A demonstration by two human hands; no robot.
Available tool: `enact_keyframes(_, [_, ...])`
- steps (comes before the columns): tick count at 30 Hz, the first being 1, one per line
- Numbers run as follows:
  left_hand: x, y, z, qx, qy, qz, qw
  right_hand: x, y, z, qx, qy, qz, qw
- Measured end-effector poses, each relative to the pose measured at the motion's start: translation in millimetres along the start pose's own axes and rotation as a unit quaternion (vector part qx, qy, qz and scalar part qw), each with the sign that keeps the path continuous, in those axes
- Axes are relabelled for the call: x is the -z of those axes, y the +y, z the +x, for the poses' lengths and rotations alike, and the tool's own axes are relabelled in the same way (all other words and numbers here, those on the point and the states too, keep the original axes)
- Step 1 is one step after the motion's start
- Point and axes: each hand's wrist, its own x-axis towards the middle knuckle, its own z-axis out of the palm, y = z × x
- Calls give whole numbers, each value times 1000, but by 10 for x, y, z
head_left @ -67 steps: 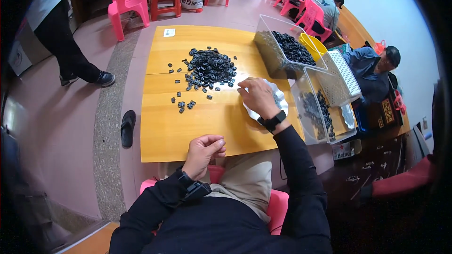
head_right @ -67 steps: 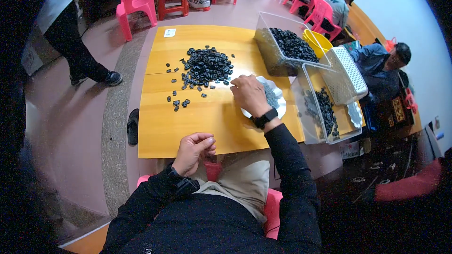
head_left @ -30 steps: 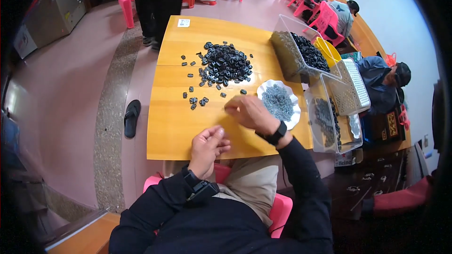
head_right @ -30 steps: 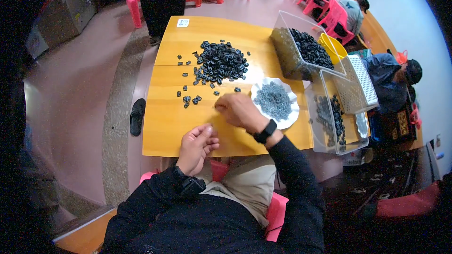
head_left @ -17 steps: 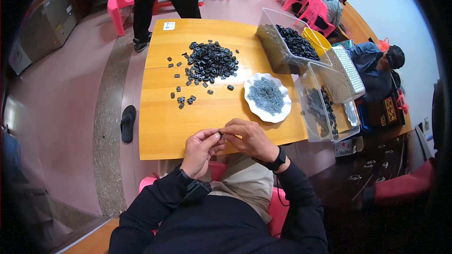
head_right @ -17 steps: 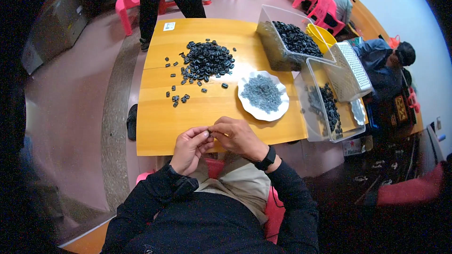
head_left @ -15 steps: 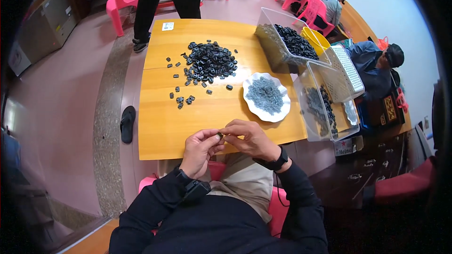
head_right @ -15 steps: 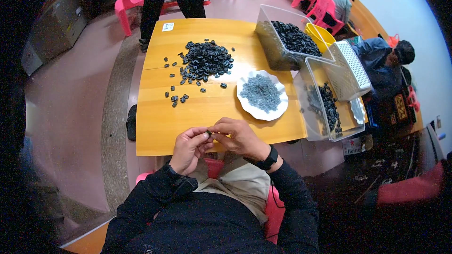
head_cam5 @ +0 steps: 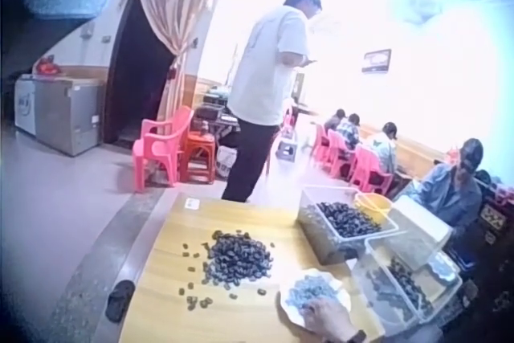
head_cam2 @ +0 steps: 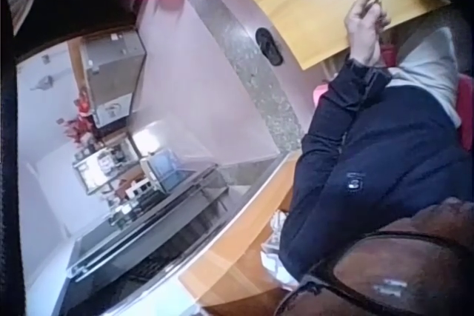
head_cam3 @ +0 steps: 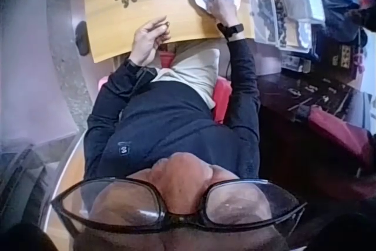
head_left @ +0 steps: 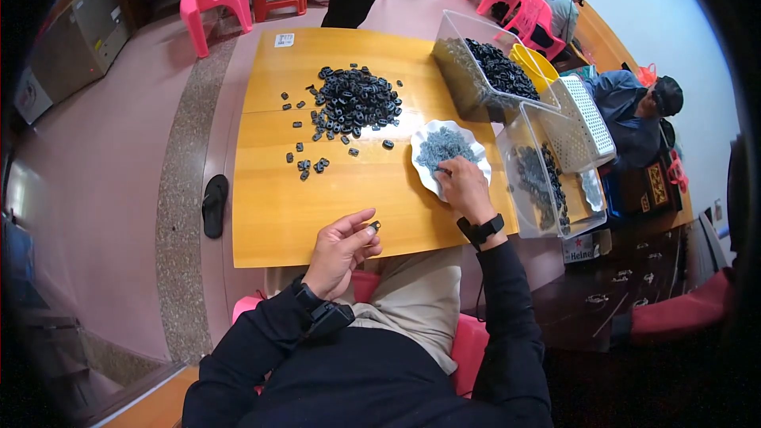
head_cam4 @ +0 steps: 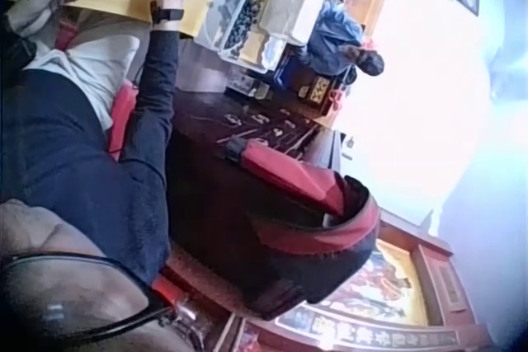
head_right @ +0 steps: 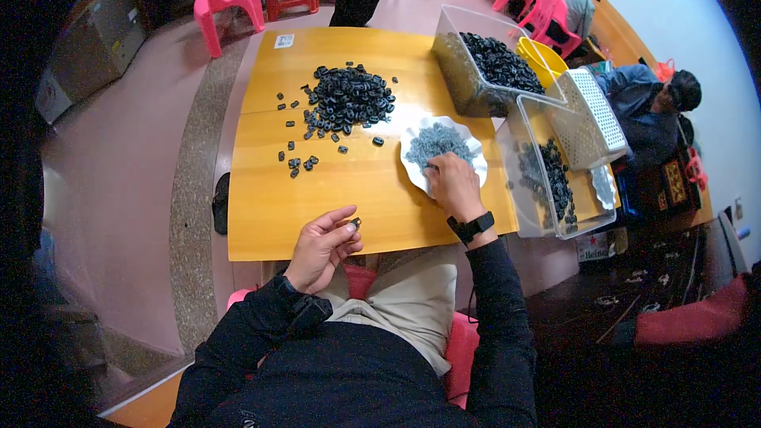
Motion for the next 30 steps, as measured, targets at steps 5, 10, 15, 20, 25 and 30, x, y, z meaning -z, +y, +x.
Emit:
enact_keyframes(5, [8,-10,10,23,-23,7,999,-17,-3,28,-15,-24,2,1000])
enact_keyframes(10, [-6,-10,9,34,-27,10,999,-27,40,1,-2,-4,21,1000])
enact_keyframes(15, [14,-14,12,33,-22,9,999,30,-5,-11,-25,10,46,999])
enact_keyframes(20, [18,-15,14,28,-22,10,999,59,18,-14,-52,24,87,994])
enact_keyframes(25, [10,-20,9,26,-11,-1,1000,53,75,-5,-37,36,117,992])
enact_keyframes(30, [16,-29,22,31,-21,-11,999,20,193,-24,-44,51,173,983])
